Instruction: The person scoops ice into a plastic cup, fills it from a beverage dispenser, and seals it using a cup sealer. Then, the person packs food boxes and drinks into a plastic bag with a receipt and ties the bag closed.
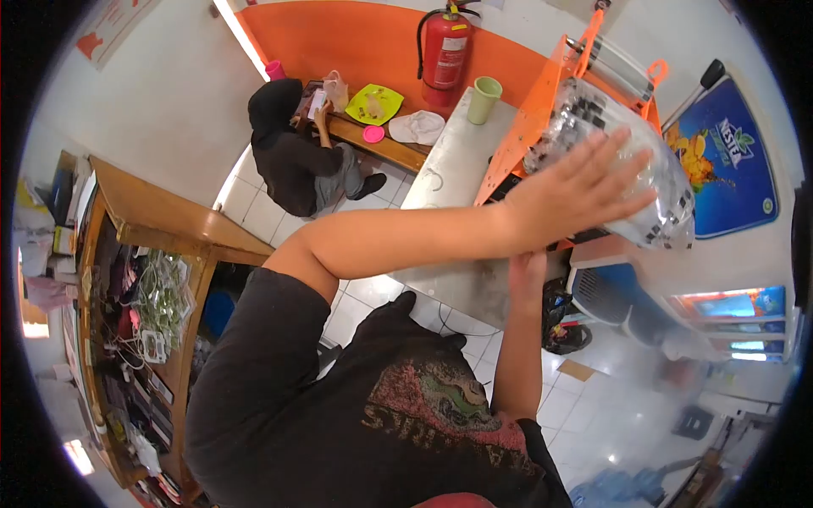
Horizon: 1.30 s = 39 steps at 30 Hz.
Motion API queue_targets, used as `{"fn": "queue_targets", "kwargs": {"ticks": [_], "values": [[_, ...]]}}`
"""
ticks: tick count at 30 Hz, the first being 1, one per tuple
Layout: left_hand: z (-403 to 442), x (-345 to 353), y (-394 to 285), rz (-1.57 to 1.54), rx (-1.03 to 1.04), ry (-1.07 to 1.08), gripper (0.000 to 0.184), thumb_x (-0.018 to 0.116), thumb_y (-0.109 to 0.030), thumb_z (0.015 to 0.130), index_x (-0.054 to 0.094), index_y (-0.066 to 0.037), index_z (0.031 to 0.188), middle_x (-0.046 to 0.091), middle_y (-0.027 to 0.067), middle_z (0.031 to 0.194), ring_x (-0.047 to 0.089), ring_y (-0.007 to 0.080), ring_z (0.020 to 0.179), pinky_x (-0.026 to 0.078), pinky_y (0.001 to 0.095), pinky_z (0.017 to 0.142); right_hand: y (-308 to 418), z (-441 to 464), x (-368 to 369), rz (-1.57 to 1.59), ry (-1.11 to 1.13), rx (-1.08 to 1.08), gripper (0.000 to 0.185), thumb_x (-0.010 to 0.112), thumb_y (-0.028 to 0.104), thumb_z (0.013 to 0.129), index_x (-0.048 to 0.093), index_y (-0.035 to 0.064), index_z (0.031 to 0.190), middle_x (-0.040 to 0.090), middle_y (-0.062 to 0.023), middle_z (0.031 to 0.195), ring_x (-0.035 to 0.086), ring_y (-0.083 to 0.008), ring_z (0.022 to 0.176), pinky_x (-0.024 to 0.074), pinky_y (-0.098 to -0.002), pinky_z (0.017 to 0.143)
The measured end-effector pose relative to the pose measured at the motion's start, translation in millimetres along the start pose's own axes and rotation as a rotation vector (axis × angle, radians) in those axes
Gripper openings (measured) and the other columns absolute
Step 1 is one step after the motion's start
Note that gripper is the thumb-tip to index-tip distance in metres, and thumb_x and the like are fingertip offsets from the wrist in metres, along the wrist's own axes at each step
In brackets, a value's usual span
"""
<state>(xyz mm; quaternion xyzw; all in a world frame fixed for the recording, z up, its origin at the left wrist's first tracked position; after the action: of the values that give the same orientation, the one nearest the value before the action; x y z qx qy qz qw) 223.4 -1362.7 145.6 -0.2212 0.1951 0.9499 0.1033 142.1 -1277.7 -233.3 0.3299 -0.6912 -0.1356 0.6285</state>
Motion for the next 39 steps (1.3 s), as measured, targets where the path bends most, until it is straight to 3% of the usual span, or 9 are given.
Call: {"fn": "queue_targets", "kwargs": {"ticks": [9,13,17,23,28,30,31,33,39], "values": [[38.6,12.3,26.2,-0.257,0.025,0.160,0.067,0.073,-0.021,0.067,0.052,-0.006,0.129,0.058,0.0099,0.107,0.057,0.0268,0.102,0.045,0.0381,0.089,-16.1,-51.4,-26.2,0.136,-0.156,0.011,0.020,0.051,-0.009,0.080,0.048,0.0045,0.095,0.058,-0.0117,0.103,0.060,-0.0290,0.098,0.0489,-0.0438,0.093],[68.3,-7.5,48.8,-0.449,-0.038,0.415,0.057,0.076,-0.030,0.069,0.052,0.000,0.112,0.062,0.0179,0.093,0.062,0.0328,0.089,0.051,0.0429,0.073,-17.7,-97.4,-24.7,-0.019,-0.284,0.023,0.029,0.050,-0.009,0.082,0.048,0.0045,0.107,0.056,-0.0113,0.109,0.060,-0.0277,0.098,0.0480,-0.0425,0.093],[70.1,6.4,43.4,-0.520,0.025,0.465,0.076,0.075,-0.025,0.065,0.045,0.006,0.127,0.065,0.0209,0.097,0.063,0.0348,0.094,0.050,0.0420,0.081,-21.1,-137.2,-27.5,-0.055,-0.336,-0.016,0.037,0.050,-0.008,0.081,0.048,0.0049,0.115,0.057,-0.0108,0.110,0.060,-0.0259,0.096,0.0493,-0.0421,0.089],[2.7,-60.3,37.4,-0.392,-0.037,-0.235,0.065,0.082,-0.020,0.062,0.056,-0.006,0.121,0.056,0.0110,0.096,0.054,0.0266,0.093,0.042,0.0411,0.084,-24.3,-180.6,-38.5,-0.102,-0.413,-0.050,0.038,0.048,-0.008,0.079,0.050,0.0060,0.115,0.061,-0.0096,0.103,0.062,-0.0247,0.089,0.0505,-0.0396,0.082],[-208.4,43.3,50.3,-0.952,-0.838,0.018,0.020,0.065,-0.007,0.081,0.054,-0.005,0.098,0.052,0.0087,0.085,0.048,0.0187,0.074,0.040,0.0316,0.067,-4.0,-210.5,-66.9,-0.277,-0.778,-0.210,0.033,0.055,-0.002,0.078,0.055,0.0063,0.109,0.059,-0.0074,0.101,0.059,-0.0198,0.088,0.0480,-0.0335,0.081],[-352.9,138.0,10.3,-1.285,-1.502,0.315,0.023,0.059,-0.024,0.092,0.055,-0.006,0.106,0.055,0.0060,0.092,0.049,0.0170,0.078,0.042,0.0323,0.070,37.3,-216.5,-39.6,-0.613,-0.840,-0.426,0.030,0.056,-0.001,0.078,0.056,0.0056,0.107,0.058,-0.0067,0.101,0.058,-0.0186,0.089,0.0470,-0.0333,0.082],[-361.6,143.2,1.0,-1.293,-1.505,0.314,0.023,0.059,-0.024,0.092,0.055,-0.006,0.106,0.055,0.0060,0.092,0.049,0.0170,0.078,0.042,0.0323,0.070,64.9,-222.2,-12.7,-0.957,-0.879,-0.630,0.028,0.057,-0.001,0.078,0.057,0.0048,0.106,0.057,-0.0060,0.100,0.057,-0.0175,0.089,0.0461,-0.0331,0.083],[-383.1,163.6,-71.7,-1.944,-1.978,0.510,0.040,0.049,-0.038,0.097,0.051,-0.006,0.122,0.058,0.0081,0.117,0.058,0.0232,0.103,0.045,0.0358,0.089,73.4,-180.9,28.6,-1.291,-0.562,-0.722,0.032,0.058,-0.001,0.080,0.059,0.0058,0.111,0.059,-0.0078,0.111,0.057,-0.0217,0.100,0.0438,-0.0319,0.088],[-317.7,152.1,-99.6,-2.612,-1.972,0.544,0.071,0.038,-0.061,0.092,0.046,-0.008,0.139,0.050,0.0168,0.139,0.046,0.0337,0.130,0.032,0.0497,0.111,41.9,-109.0,98.5,-1.889,-0.232,-0.520,0.052,0.076,0.027,0.075,0.060,0.0187,0.124,0.045,-0.0034,0.145,0.030,-0.0317,0.137,0.0124,-0.0527,0.111]]}}
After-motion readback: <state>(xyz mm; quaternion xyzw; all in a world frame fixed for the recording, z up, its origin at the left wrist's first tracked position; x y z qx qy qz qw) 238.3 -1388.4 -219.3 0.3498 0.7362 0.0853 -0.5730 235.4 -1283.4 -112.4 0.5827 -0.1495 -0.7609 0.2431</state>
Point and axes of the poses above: each hand's wrist, its own z-axis towards the middle knuckle, its own x-axis out of the palm, y = z × x, the point moved 10 cm from there along z, towards the middle knuckle
